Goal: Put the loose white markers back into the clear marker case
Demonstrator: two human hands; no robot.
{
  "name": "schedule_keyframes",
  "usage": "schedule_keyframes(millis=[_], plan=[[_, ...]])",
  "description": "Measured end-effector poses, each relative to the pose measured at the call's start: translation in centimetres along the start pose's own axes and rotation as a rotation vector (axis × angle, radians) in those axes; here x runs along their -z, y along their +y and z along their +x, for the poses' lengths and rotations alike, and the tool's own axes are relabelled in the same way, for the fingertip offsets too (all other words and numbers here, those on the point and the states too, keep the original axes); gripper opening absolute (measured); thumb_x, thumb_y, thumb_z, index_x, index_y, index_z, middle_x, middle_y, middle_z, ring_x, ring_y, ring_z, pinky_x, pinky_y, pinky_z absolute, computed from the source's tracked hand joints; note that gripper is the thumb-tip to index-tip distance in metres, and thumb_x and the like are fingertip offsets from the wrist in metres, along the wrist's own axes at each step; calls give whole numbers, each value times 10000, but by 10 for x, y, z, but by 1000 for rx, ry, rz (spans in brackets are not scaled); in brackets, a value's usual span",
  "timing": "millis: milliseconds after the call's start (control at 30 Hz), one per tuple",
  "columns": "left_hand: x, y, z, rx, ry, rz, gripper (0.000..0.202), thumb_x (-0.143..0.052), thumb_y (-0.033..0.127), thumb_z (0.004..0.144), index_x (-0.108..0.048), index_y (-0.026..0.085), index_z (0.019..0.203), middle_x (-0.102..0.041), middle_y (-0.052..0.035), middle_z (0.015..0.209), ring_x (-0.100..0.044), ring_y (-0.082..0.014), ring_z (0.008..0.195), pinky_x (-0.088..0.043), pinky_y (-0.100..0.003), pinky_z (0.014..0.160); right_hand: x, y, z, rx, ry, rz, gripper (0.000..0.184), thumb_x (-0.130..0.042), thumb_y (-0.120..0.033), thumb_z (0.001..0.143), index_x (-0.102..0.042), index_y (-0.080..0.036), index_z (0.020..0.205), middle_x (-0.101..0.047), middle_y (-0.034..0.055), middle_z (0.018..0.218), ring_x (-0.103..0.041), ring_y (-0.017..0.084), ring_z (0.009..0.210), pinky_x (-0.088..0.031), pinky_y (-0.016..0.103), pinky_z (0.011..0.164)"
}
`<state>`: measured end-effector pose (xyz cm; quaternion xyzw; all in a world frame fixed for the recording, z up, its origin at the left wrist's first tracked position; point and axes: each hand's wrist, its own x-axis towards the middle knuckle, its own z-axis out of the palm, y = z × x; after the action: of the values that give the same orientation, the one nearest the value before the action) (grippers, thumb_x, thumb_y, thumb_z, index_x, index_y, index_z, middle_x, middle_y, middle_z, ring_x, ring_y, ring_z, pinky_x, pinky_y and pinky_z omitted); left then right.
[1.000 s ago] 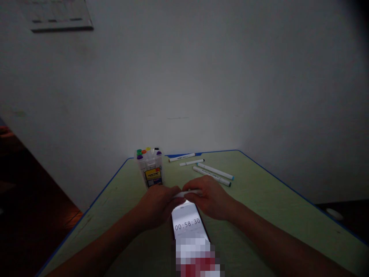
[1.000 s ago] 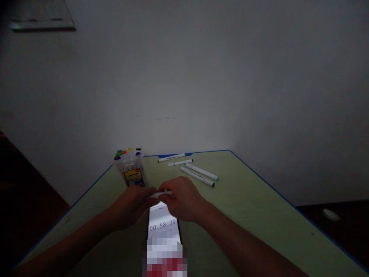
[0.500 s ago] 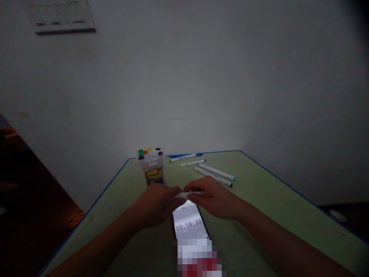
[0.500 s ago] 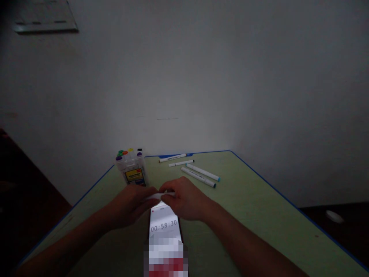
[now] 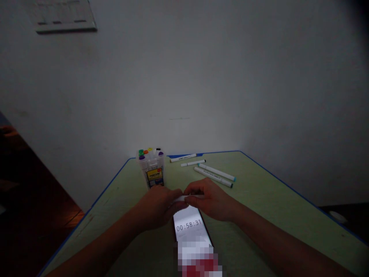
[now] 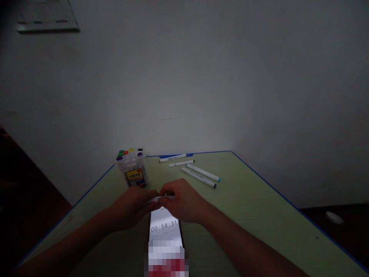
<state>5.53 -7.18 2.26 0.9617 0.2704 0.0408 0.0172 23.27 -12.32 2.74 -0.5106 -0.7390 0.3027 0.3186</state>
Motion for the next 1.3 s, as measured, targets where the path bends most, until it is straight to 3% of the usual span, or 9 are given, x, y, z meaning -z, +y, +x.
schedule_keyframes(millis=[500,1300], plan=[[-2,-2,0,-35,26,-39,368,-336,405,933,-598,159,857,-656,-58,686,-592,-172,607,-275,-254,516,-1,0,0,-2,6,-16,138,-550,-187,769,-649,-114,706,-492,-22,565,-413,82,536,-288,220,503],[-4,0,0,-30,54,-44,366,-348,412,927,-602,158,856,-654,-55,665,-602,-180,598,-300,-259,521,-1,0,1,18,17,-70,140,-550,-178,754,-668,-111,720,-588,13,606,-485,101,562,-322,223,516]])
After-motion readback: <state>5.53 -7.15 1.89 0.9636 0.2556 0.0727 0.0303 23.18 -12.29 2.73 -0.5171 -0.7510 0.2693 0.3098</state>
